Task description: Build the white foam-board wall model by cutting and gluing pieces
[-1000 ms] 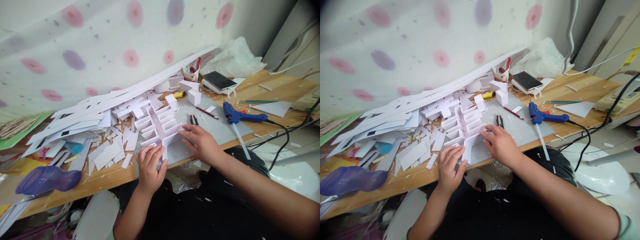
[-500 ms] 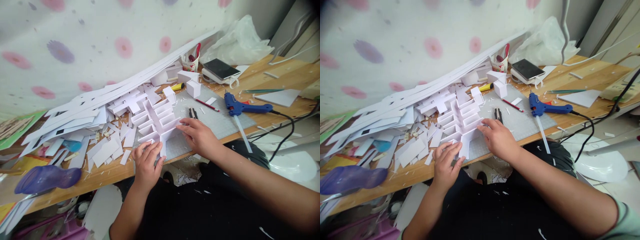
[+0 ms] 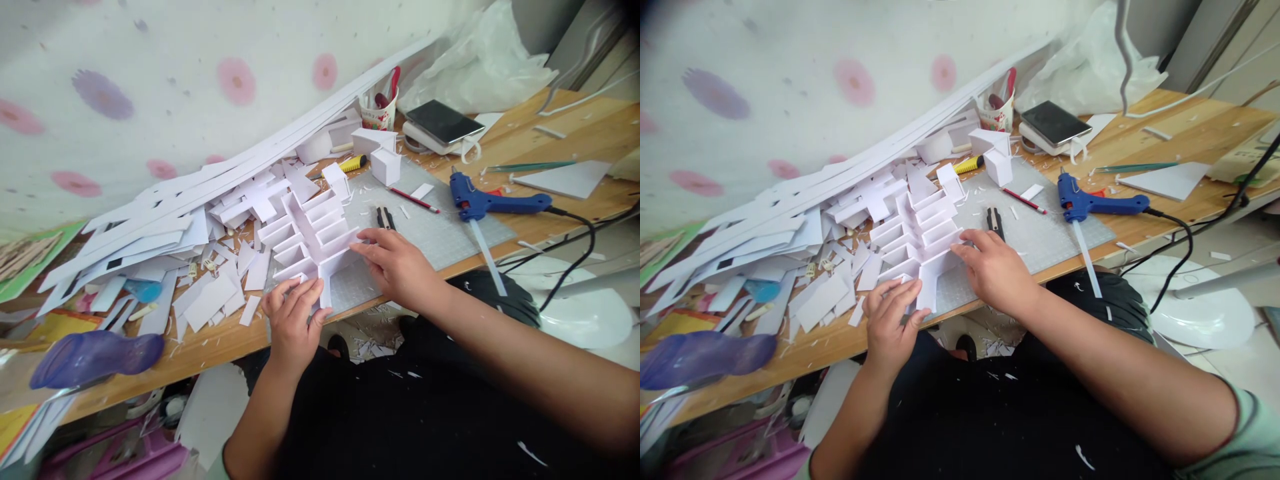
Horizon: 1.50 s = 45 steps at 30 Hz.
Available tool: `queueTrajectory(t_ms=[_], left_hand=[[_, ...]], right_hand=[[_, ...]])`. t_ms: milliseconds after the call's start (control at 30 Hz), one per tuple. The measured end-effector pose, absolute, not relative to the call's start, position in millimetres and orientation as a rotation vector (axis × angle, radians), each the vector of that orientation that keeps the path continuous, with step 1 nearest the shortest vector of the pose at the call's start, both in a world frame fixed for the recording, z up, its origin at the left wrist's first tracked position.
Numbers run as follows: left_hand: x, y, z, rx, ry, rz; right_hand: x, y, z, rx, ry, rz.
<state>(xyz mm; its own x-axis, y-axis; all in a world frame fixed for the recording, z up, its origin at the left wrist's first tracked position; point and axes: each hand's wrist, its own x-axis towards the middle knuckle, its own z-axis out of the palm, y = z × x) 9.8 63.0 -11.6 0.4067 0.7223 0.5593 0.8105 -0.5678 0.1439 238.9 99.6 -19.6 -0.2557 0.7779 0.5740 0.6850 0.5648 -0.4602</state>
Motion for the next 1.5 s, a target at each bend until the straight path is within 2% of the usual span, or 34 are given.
queueTrajectory(t_ms=[567,1033,1500], left_hand=[[10.1,62.6,-10.1,-2.491,-1.354,-0.809],[23.0,61.1,31.5,-2.613,-1.613,-0.226],[21.5,61.4,31.6,-2.689,-1.733,-0.247]], right_hand=[[238.9,100.4,-21.7,-1.188,-2.014,0.137],[238.4,98.4,-20.0,-1.220,-2.047,0.081],[237.0,99.5,-19.2,-1.224,-2.041,0.084]])
